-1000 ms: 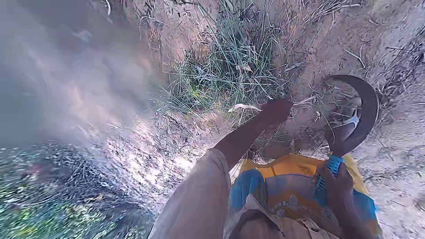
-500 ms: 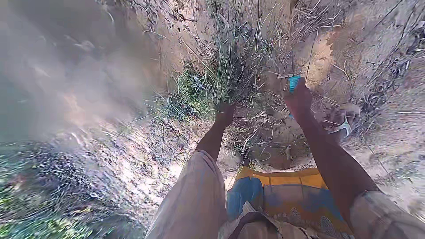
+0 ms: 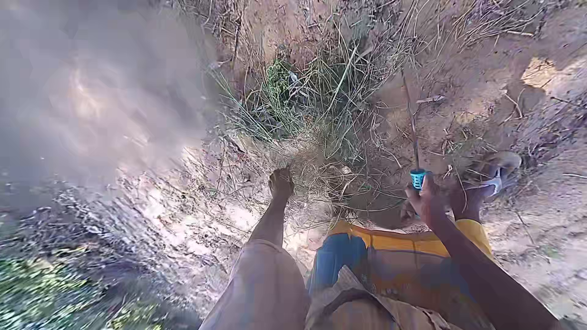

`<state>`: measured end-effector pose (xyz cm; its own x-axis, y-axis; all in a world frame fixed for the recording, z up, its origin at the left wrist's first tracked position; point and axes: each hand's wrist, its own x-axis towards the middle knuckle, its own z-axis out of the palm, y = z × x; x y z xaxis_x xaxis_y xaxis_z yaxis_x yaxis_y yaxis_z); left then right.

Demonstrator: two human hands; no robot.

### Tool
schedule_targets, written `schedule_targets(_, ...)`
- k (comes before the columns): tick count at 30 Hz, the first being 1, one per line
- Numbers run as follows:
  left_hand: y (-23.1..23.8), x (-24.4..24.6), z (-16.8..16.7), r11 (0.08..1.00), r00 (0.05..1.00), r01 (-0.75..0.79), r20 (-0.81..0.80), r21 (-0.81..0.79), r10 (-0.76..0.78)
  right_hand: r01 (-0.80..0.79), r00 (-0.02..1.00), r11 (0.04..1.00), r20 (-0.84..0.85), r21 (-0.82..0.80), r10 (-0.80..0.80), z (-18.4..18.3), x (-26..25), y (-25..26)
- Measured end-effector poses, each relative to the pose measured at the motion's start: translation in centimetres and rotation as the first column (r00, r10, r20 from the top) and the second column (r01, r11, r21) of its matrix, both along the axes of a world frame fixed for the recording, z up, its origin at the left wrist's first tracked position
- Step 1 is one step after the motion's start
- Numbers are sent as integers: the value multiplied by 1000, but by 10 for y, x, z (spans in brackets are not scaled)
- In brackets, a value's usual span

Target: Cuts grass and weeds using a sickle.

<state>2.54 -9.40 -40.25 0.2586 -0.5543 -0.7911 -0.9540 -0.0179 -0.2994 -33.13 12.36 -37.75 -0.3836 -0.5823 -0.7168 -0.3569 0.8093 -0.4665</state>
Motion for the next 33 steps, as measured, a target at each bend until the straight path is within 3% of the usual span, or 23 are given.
schedule_targets(2,-24,-48,-22,994,997,-37,-65,-100,31,43,999,995,6,88,-44,-26,-32,-67)
schedule_targets(4,-47,-101,-33,977,989,-53,-150,-206,22,-27,997,983,73,180,14,-48,-21,-92)
schedule_targets(8,-88,-184,-30,929,923,-105,-382,-354,-41,-440,880,831,350,340,323,-33,63,-44)
schedule_targets(11,-105,-206,-32,954,893,-117,-450,-277,-21,-409,887,903,289,133,359,3,82,30)
schedule_targets(14,-106,-195,-56,982,906,-127,-420,-140,58,-265,964,954,-2,-140,267,8,50,58)
schedule_targets(17,-73,-167,-77,986,915,-164,-369,31,164,-162,983,985,77,-59,167,4,-11,0)
schedule_targets(20,-11,-152,-82,971,944,-18,-317,240,96,-155,980,983,109,-103,166,-26,-44,-111)
schedule_targets(23,43,-149,-75,947,959,87,-282,310,4,-233,955,966,158,-116,249,-67,-36,-221)
schedule_targets(25,62,-144,-73,947,966,95,-260,307,-13,-274,946,962,183,0,269,-91,-17,-236)
schedule_targets(27,60,-130,-67,950,967,101,-253,295,-24,-286,949,941,187,178,253,-101,6,-187)
schedule_targets(29,51,-95,-56,951,973,107,-229,289,-40,-221,966,925,199,311,164,-92,27,-84)
schedule_targets(31,48,-35,-47,961,983,108,-172,255,-65,-225,968,859,207,460,142,-51,45,20)
schedule_targets(33,48,20,-34,957,991,97,-113,272,-68,-306,948,722,264,621,175,11,50,57)
